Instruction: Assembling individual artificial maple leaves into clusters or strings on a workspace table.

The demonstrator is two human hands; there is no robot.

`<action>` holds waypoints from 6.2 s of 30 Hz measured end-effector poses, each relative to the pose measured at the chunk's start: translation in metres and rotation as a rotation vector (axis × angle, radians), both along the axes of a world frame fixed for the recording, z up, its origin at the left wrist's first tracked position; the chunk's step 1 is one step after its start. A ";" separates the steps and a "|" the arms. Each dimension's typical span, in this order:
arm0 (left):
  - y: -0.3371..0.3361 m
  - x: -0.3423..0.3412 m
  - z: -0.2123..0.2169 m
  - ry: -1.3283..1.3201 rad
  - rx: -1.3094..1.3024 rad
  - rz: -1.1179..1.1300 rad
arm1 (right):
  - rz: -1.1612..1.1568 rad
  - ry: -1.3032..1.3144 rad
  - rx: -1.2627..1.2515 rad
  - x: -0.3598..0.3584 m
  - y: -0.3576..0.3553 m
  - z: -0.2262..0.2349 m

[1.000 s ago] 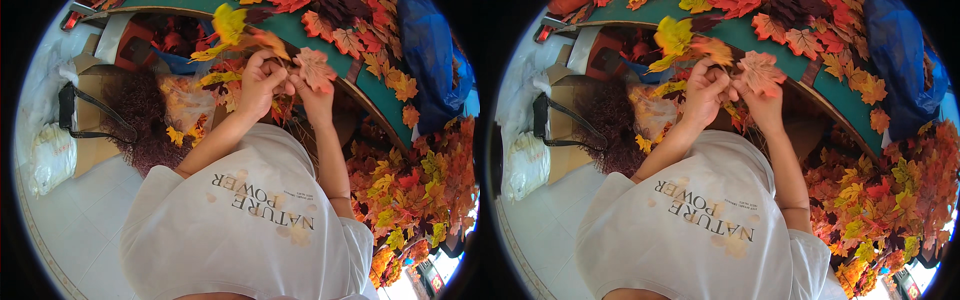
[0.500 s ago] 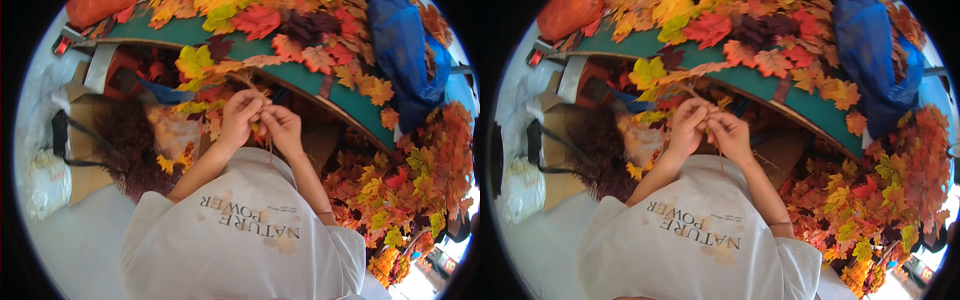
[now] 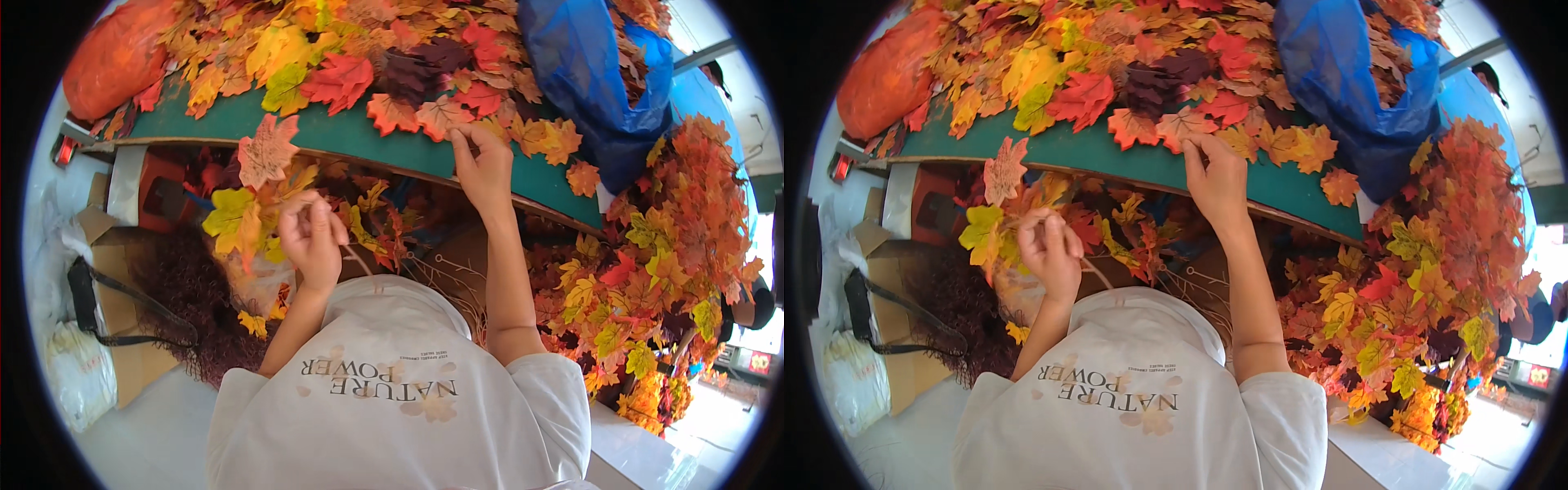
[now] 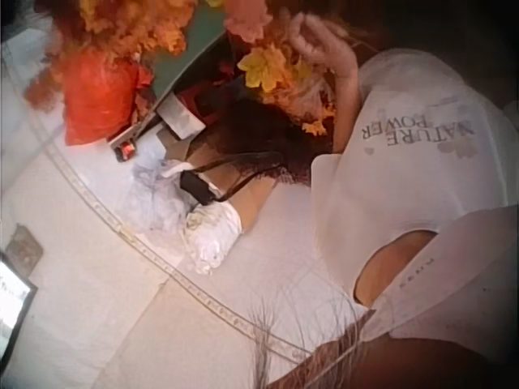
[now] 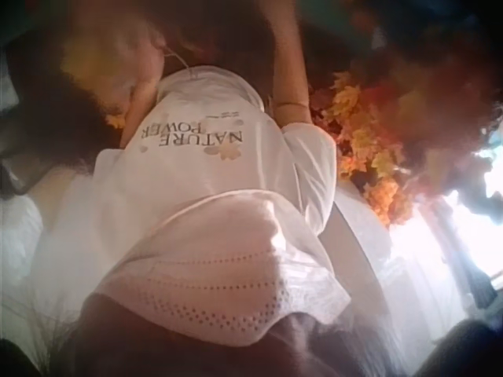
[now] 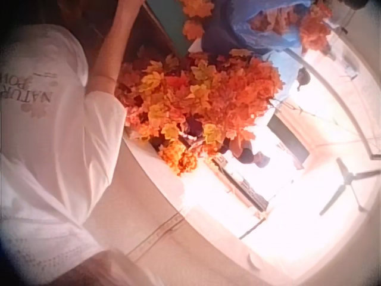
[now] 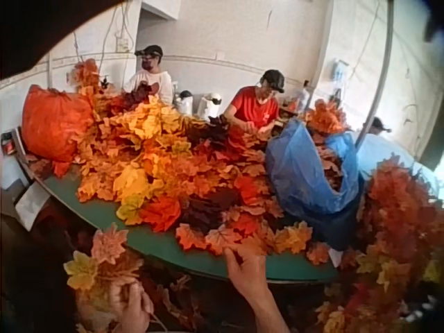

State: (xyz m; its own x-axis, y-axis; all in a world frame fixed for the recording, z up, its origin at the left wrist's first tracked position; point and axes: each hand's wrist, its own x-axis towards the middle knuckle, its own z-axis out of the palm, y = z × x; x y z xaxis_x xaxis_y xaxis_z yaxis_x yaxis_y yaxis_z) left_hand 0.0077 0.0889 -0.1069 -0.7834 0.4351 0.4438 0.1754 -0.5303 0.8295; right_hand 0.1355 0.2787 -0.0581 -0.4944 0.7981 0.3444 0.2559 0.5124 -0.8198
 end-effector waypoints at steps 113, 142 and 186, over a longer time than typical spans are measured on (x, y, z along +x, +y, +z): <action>0.001 0.014 -0.007 -0.711 -0.034 -0.433 | 0.295 0.753 -1.221 -0.038 -0.116 -0.053; 0.005 0.006 -0.021 -0.724 -0.007 -0.550 | 0.559 0.428 -0.791 -0.021 -0.087 -0.056; -0.016 -0.055 0.007 -0.438 -0.186 -0.185 | 0.362 -0.383 0.445 -0.008 0.077 0.026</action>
State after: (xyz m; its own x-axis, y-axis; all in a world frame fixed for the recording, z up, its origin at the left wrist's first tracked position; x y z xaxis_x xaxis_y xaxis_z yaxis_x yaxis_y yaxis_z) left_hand -0.0471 0.0731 -0.0996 -0.7809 0.6247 -0.0071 -0.2931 -0.3563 0.8872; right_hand 0.1272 0.3554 -0.0324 -0.8554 0.3826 0.3491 0.2345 0.8870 -0.3977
